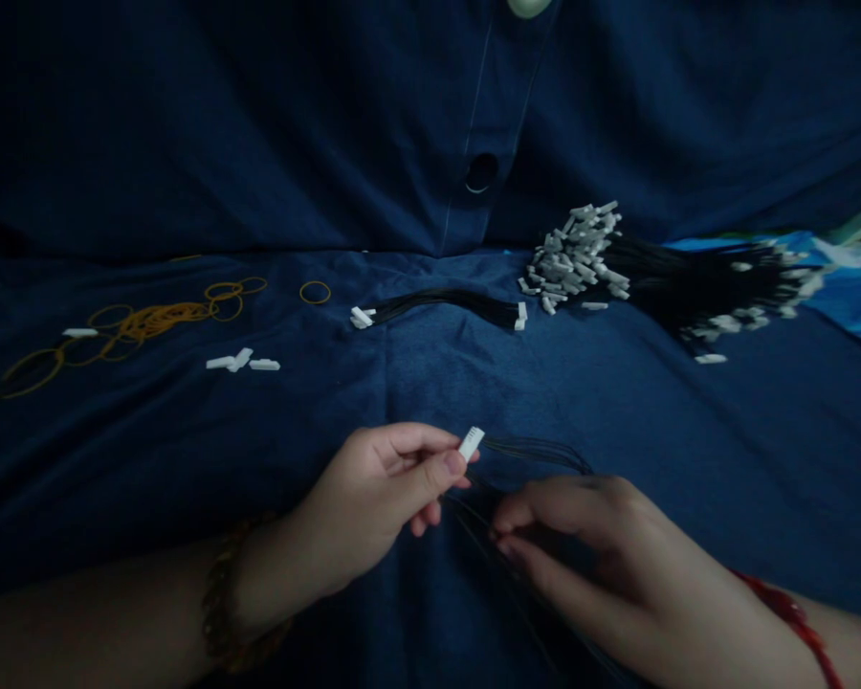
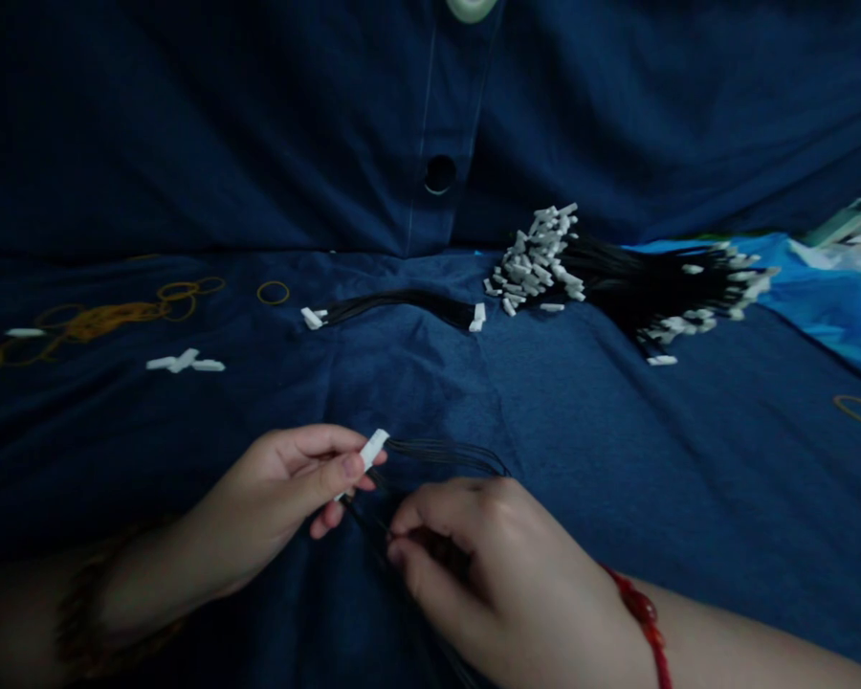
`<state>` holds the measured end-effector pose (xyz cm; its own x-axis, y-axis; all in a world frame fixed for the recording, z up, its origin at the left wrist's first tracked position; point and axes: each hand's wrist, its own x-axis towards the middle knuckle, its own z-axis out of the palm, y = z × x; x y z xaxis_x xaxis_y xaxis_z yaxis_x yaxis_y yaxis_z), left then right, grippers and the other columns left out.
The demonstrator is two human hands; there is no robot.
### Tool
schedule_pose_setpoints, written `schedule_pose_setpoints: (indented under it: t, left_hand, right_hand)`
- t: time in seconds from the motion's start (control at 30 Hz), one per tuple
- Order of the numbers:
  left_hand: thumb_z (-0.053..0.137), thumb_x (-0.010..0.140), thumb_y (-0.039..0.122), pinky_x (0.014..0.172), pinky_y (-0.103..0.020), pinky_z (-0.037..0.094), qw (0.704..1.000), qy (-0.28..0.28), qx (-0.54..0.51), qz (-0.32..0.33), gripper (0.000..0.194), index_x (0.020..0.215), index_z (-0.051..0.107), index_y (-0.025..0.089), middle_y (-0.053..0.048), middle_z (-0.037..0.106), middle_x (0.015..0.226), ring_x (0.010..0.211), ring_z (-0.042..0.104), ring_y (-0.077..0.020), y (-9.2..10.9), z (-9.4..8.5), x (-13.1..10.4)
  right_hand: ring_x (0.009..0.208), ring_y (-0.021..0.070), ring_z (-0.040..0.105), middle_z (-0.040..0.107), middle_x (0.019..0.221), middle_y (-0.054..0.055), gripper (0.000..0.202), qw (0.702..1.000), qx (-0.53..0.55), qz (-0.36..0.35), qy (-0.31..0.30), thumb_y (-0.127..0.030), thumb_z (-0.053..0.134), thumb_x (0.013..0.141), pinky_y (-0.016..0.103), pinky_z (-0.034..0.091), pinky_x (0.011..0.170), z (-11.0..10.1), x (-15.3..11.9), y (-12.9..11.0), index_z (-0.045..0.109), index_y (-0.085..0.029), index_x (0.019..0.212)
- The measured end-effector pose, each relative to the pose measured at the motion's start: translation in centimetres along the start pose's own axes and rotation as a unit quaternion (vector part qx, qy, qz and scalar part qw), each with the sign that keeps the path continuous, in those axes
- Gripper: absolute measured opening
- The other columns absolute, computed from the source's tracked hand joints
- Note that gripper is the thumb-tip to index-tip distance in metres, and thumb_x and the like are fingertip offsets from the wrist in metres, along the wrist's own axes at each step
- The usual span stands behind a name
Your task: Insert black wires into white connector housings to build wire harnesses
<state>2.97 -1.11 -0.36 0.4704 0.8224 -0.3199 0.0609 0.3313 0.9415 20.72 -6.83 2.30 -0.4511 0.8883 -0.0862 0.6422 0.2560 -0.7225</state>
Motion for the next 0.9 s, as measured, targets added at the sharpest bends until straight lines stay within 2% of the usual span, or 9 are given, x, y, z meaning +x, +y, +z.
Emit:
schedule_pose_setpoints:
  t: [0.2, 0.37, 0.47, 0.63, 0.9]
  left_hand:
    - [0.059, 0.076, 0.030, 0.042, -0.014, 0.036, 1.000, 0.004, 0.010, 0.000, 0.019, 0.085, 0.064, 0.014, 0.001, 0.061, 0.069, 0.047, 0.047, -0.0035, 0.2, 0.0, -0.1]
    - [0.059, 0.075, 0.030, 0.042, -0.016, 0.037, 1.000, 0.016, 0.012, -0.006, 0.020, 0.086, 0.064, 0.014, 0.000, 0.062, 0.068, 0.046, 0.047, -0.0046, 0.4, 0.2, -0.1]
    - [0.060, 0.075, 0.029, 0.043, -0.016, 0.038, 1.000, 0.023, 0.008, -0.008, 0.019, 0.084, 0.064, 0.013, -0.001, 0.061, 0.068, 0.047, 0.047, -0.0050, 0.4, 0.3, -0.1]
    - [0.060, 0.074, 0.028, 0.042, -0.016, 0.037, 1.000, 0.007, -0.002, -0.005, 0.017, 0.082, 0.064, 0.013, 0.000, 0.062, 0.068, 0.045, 0.046, -0.0042, 0.3, 0.2, 0.0]
    - [0.059, 0.076, 0.029, 0.042, -0.014, 0.037, 1.000, -0.006, -0.005, -0.016, 0.020, 0.086, 0.062, 0.012, -0.001, 0.063, 0.072, 0.046, 0.048, -0.0035, 0.2, 0.3, -0.1]
  right_hand:
    - [0.065, 0.0084, 0.057, 0.062, 0.077, -0.001, 0.017, 0.999, 0.037, -0.036, 0.004, -0.014, 0.042, 0.084, 0.017, 0.042, 0.056, -0.4, 0.0, -0.4, 0.058, -0.020, 0.082]
    - [0.074, 0.0064, 0.056, 0.060, 0.081, -0.002, 0.021, 0.995, 0.095, -0.041, 0.007, -0.007, 0.043, 0.083, 0.016, 0.042, 0.069, -0.1, 0.3, 0.0, 0.058, -0.020, 0.088]
    - [0.072, 0.0077, 0.057, 0.061, 0.079, -0.002, 0.014, 0.994, 0.105, -0.015, 0.008, -0.010, 0.047, 0.082, 0.017, 0.043, 0.066, 0.5, 0.4, 0.3, 0.058, -0.018, 0.086]
    - [0.070, 0.0077, 0.058, 0.062, 0.078, 0.001, 0.008, 0.978, 0.205, 0.030, 0.033, -0.011, 0.046, 0.082, 0.016, 0.045, 0.063, 1.5, 0.9, 0.7, 0.053, -0.014, 0.082]
    - [0.065, 0.0100, 0.056, 0.060, 0.073, 0.001, 0.004, 0.985, 0.147, 0.046, 0.079, -0.015, 0.050, 0.080, 0.019, 0.044, 0.059, 1.1, 1.0, 1.0, 0.053, -0.014, 0.082]
